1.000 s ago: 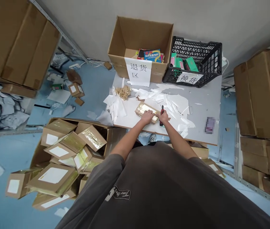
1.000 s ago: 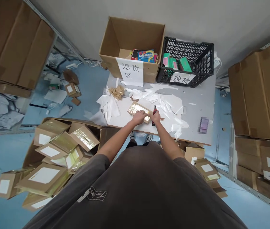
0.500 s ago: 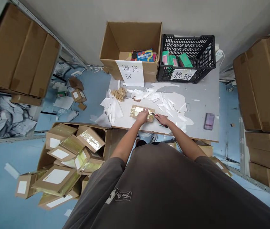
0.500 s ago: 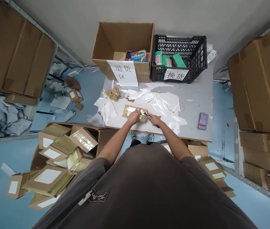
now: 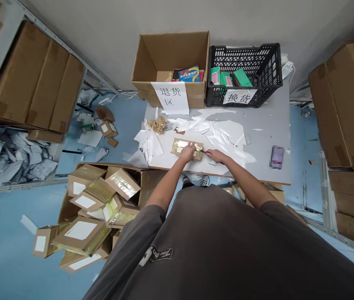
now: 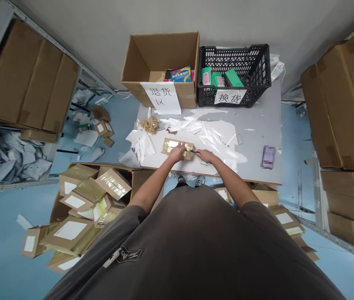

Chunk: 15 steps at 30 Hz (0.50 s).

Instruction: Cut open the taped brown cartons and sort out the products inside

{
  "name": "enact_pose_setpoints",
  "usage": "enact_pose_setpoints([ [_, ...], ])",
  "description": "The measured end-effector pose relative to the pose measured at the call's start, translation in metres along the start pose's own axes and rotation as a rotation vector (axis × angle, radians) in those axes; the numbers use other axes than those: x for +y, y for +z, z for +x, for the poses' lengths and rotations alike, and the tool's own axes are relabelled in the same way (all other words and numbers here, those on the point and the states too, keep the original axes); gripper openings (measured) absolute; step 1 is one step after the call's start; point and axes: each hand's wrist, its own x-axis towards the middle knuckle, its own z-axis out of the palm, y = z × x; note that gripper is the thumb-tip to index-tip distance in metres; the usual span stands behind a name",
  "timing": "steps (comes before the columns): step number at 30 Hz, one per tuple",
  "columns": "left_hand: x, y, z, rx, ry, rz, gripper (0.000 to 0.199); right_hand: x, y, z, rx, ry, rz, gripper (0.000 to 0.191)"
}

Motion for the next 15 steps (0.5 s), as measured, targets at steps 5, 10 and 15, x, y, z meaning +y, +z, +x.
enact_pose_setpoints([
  [5, -0.002, 0.002, 0.003, 0.002, 0.007, -0.016, 0.07, -0.002, -0.003, 0.002, 0.05, 0.024, 0.058, 0.029],
  [10, -0.003, 0.006, 0.009, -0.015, 0.001, 0.02, 0.073, 0.006, 0.0, 0.002, -0.004, 0.035, 0.165, 0.033],
  [15, -0.004, 0.005, 0.011, -0.021, 0.025, 0.057, 0.074, 0.005, 0.008, 0.002, 0.004, -0.004, 0.148, 0.031],
])
